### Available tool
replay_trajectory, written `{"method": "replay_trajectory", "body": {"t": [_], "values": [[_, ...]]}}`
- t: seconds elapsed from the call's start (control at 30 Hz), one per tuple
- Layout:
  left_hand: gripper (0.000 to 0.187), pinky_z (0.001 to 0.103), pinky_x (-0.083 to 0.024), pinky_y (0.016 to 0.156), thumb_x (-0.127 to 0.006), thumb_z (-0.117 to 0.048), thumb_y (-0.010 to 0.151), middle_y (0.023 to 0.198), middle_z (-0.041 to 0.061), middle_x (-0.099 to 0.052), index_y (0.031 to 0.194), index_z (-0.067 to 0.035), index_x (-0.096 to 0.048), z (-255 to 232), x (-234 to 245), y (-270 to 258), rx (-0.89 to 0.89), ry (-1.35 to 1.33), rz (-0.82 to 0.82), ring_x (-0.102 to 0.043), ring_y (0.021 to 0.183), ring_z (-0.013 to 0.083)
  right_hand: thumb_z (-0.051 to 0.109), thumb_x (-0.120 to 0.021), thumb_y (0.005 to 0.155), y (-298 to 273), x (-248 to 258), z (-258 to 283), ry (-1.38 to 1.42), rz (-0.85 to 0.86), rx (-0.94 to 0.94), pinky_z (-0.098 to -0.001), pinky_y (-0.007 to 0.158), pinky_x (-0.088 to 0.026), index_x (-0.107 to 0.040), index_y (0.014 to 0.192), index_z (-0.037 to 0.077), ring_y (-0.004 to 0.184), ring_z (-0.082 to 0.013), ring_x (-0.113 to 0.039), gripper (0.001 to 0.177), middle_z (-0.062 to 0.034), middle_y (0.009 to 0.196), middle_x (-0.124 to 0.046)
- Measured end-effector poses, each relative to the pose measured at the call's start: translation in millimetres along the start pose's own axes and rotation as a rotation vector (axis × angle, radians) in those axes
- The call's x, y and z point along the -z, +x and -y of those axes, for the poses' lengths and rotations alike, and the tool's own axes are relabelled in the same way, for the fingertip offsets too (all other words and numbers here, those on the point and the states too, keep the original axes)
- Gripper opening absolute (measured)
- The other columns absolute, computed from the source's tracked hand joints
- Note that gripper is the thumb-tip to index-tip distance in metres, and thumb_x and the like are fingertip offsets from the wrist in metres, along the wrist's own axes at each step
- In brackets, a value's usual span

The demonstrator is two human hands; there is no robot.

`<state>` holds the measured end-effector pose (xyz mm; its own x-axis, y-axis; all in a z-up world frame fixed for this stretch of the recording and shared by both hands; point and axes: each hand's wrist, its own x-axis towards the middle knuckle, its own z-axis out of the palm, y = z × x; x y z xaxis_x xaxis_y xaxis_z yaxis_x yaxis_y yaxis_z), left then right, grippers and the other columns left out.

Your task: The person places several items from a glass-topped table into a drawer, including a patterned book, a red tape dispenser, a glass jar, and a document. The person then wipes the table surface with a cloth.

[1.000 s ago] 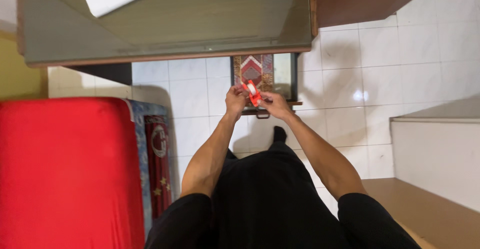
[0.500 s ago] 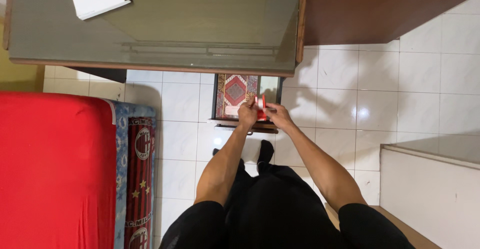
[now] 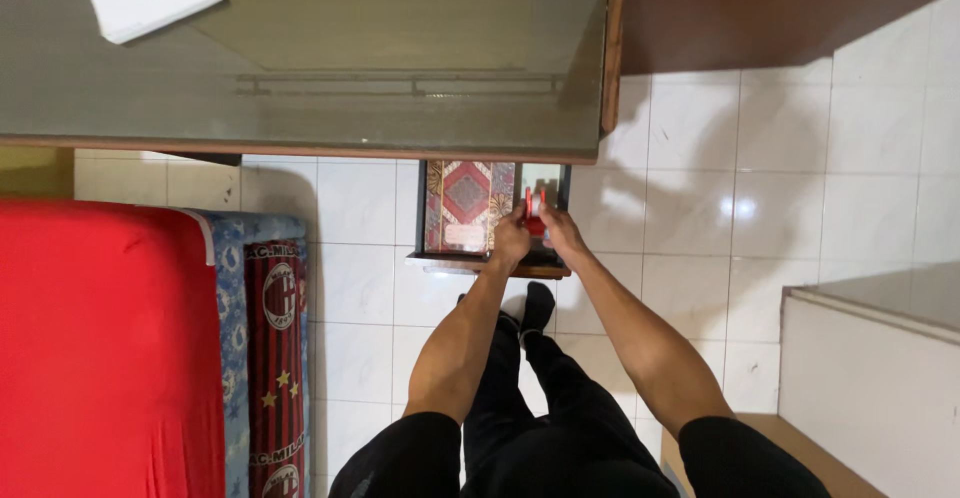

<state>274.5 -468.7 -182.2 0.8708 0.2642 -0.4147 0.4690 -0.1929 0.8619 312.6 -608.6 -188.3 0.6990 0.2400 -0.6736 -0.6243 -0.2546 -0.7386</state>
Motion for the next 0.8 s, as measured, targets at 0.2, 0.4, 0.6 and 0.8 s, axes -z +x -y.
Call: {"method": "replay_trajectory", "body": {"t": [0.2, 0.4, 0.6, 0.8], "values": [[0.058, 0.034, -0.051, 0.105, -0.047, -0.001, 0.093, 0.133, 0.023, -0.066, 0.152, -0.005, -0.047, 12.6, -18.5, 19.2, 0.152, 0.061, 0.112, -0.065, 0.123, 0.0313, 0.079, -0.038, 0.090, 29.1, -11.8, -28.8, 0.105, -0.003, -0.083, -0.0520, 0.111, -0.044, -0.029, 0.160, 0.016, 0.148, -0.0313, -0.035, 0.095, -0.0100, 0.165, -0.031], [0.070, 0.034, -0.046, 0.109, -0.045, 0.005, 0.089, 0.141, 0.024, -0.059, 0.158, -0.006, -0.035, 33.1, -19.9, 30.2, 0.099, 0.186, 0.154, -0.060, 0.128, 0.0333, 0.091, -0.019, 0.082, 42.7, -19.8, -48.4, 0.200, 0.083, -0.111, -0.0559, 0.115, -0.033, -0.026, 0.162, 0.013, 0.152, -0.0322, -0.032, 0.112, -0.0149, 0.166, -0.033], [0.064, 0.035, -0.048, 0.108, -0.049, -0.007, 0.097, 0.143, 0.023, -0.059, 0.158, -0.007, -0.032, 38.4, -21.2, 35.4, 0.160, 0.089, 0.196, -0.061, 0.130, 0.0313, 0.092, -0.016, 0.080, 47.2, -24.8, -56.8, 0.199, 0.015, -0.127, -0.0538, 0.118, -0.033, -0.014, 0.164, 0.014, 0.153, -0.0320, -0.026, 0.114, -0.0130, 0.168, -0.022], [0.069, 0.043, -0.051, 0.099, -0.057, -0.011, 0.089, 0.119, 0.031, -0.067, 0.153, 0.003, -0.034, 49.0, -17.8, 24.7, 0.057, 0.336, 0.228, -0.065, 0.114, 0.0422, 0.088, -0.017, 0.085, 36.1, -26.6, -55.5, 0.152, 0.043, -0.160, -0.0511, 0.120, -0.033, -0.017, 0.164, 0.013, 0.154, -0.0318, -0.025, 0.109, -0.0130, 0.168, -0.020]]}}
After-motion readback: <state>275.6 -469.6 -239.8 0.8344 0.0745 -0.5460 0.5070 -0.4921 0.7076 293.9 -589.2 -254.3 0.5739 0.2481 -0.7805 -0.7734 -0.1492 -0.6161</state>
